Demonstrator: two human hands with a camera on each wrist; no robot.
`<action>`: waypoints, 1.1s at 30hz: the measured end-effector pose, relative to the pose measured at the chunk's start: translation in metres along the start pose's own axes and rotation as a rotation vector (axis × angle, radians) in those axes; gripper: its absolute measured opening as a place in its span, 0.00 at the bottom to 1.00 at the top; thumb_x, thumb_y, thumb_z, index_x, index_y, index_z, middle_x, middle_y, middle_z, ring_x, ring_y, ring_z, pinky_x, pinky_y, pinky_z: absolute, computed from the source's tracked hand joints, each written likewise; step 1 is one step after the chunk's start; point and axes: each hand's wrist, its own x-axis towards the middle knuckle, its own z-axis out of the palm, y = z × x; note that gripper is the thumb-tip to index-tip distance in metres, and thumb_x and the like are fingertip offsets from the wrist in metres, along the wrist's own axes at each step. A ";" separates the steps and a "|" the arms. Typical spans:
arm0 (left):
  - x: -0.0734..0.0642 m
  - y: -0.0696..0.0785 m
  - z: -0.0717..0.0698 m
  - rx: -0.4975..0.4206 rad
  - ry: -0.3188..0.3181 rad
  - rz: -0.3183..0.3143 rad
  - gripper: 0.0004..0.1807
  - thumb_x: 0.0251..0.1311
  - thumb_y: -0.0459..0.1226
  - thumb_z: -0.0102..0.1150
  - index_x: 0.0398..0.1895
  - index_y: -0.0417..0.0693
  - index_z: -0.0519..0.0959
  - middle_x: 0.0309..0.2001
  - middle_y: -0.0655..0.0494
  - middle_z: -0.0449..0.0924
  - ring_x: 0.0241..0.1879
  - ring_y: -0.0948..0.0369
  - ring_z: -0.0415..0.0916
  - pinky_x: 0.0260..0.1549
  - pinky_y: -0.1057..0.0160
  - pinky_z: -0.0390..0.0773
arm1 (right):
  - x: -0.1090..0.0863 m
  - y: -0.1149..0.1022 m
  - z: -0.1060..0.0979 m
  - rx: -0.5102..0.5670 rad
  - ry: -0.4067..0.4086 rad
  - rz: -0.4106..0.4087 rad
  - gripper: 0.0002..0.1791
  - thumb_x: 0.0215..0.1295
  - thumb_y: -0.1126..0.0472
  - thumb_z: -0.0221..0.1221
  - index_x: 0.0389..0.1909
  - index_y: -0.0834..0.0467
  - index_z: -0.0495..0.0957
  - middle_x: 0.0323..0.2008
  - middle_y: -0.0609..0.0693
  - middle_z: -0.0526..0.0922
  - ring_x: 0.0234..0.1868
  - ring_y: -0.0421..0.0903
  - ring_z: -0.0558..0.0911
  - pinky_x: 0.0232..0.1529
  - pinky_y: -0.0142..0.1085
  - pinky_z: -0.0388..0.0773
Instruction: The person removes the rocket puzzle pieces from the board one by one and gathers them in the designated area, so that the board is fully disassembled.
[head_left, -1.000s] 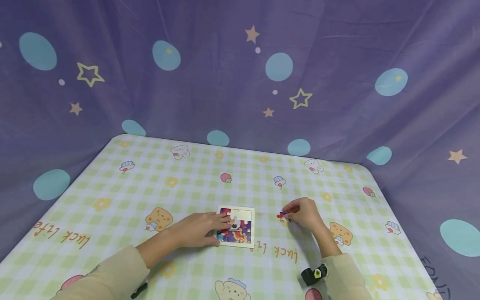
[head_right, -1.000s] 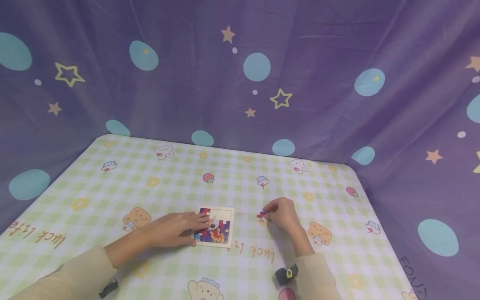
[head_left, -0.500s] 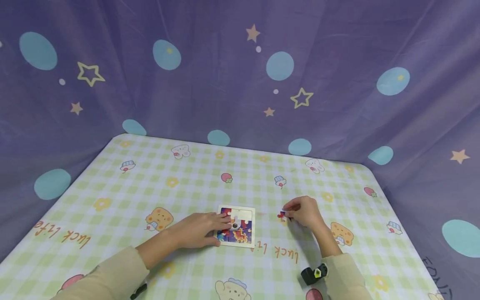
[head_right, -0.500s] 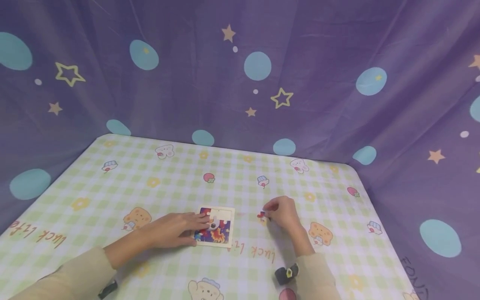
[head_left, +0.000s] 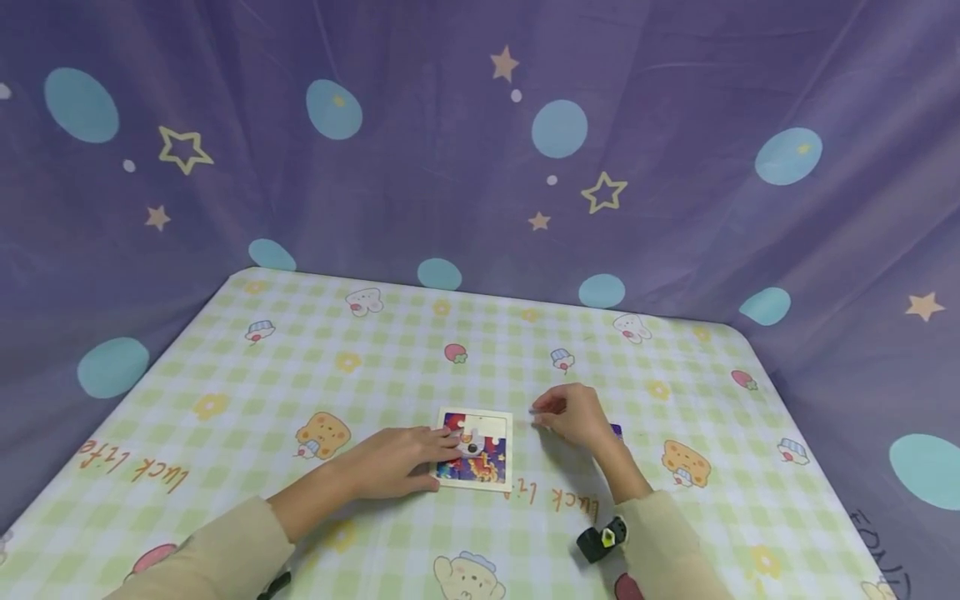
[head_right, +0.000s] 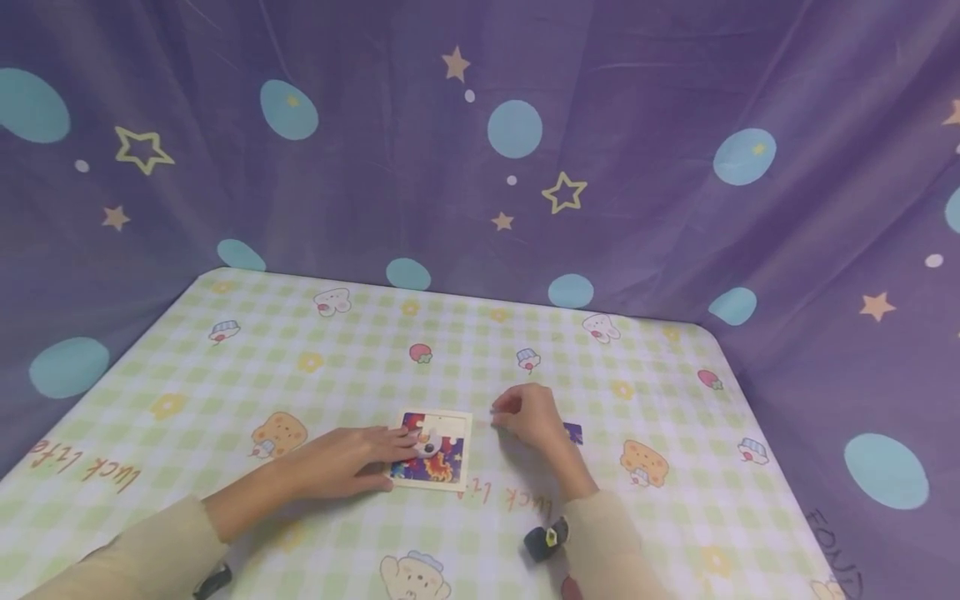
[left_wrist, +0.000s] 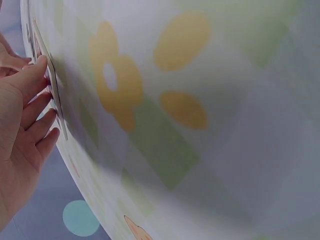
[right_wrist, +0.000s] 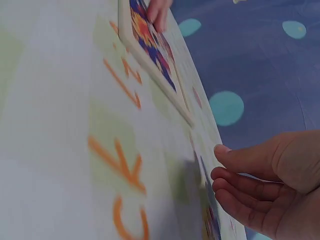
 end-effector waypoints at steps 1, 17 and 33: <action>0.000 0.000 0.000 0.001 0.006 0.005 0.27 0.62 0.47 0.59 0.64 0.51 0.73 0.68 0.55 0.69 0.68 0.54 0.68 0.65 0.51 0.71 | 0.001 -0.003 0.003 -0.002 -0.002 -0.005 0.05 0.51 0.65 0.70 0.29 0.56 0.85 0.27 0.48 0.86 0.26 0.38 0.79 0.31 0.29 0.77; -0.005 -0.001 0.004 -0.068 -0.007 -0.033 0.26 0.63 0.48 0.57 0.64 0.53 0.73 0.68 0.55 0.69 0.68 0.54 0.68 0.65 0.50 0.72 | 0.009 -0.047 0.040 0.044 -0.152 -0.153 0.05 0.55 0.66 0.67 0.34 0.58 0.84 0.30 0.51 0.86 0.28 0.38 0.80 0.31 0.27 0.78; -0.005 -0.003 0.002 -0.075 0.012 0.004 0.25 0.64 0.46 0.57 0.63 0.50 0.74 0.67 0.53 0.71 0.66 0.53 0.70 0.62 0.48 0.73 | 0.013 -0.072 0.059 -0.038 -0.191 -0.268 0.07 0.56 0.66 0.67 0.37 0.59 0.86 0.32 0.52 0.88 0.30 0.41 0.83 0.31 0.26 0.79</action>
